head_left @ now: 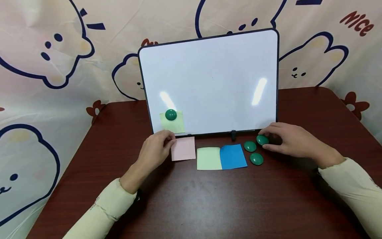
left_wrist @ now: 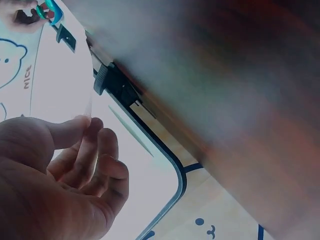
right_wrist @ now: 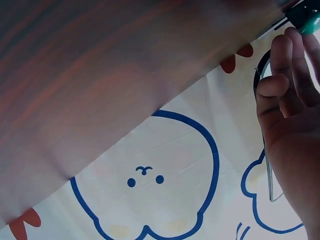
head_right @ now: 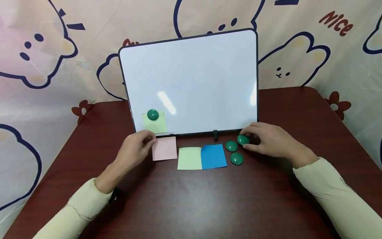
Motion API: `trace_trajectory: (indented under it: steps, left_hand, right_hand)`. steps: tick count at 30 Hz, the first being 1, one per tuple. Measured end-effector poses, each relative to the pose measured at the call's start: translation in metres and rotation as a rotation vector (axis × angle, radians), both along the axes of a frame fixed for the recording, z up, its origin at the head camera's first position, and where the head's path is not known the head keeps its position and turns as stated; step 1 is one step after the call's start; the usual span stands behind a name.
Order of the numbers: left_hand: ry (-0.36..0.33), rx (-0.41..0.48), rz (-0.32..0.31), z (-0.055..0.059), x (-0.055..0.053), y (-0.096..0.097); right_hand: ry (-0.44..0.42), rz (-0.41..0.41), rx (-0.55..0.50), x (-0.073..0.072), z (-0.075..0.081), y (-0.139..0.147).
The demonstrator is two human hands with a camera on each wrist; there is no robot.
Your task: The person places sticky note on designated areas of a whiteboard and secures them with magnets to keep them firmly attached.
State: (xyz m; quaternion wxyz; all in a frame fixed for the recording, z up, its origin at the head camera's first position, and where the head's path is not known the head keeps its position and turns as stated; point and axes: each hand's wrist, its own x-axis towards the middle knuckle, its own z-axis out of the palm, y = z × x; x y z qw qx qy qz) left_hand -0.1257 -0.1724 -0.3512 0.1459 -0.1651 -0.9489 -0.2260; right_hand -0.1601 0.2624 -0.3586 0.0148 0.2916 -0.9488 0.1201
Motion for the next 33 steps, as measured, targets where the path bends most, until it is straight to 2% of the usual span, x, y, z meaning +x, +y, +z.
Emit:
trace_trajectory:
  steps: [9,22,27,33]
  left_hand:
    - [0.02,0.041,0.016,0.002,-0.002,0.001]
    - [-0.03,0.086,0.074,0.004,-0.012,-0.001]
    - [-0.031,0.114,0.059,0.004,-0.015,0.0]
    - [-0.037,0.194,0.034,0.006,-0.021,-0.002]
  right_hand:
    - [0.008,0.003,-0.026,0.003,0.002,0.002]
    - [0.029,0.012,-0.055,0.002,0.004,0.004]
    - [0.024,0.014,-0.066,0.001,0.004,0.004]
    - [0.025,0.023,-0.074,-0.002,0.004,0.003]
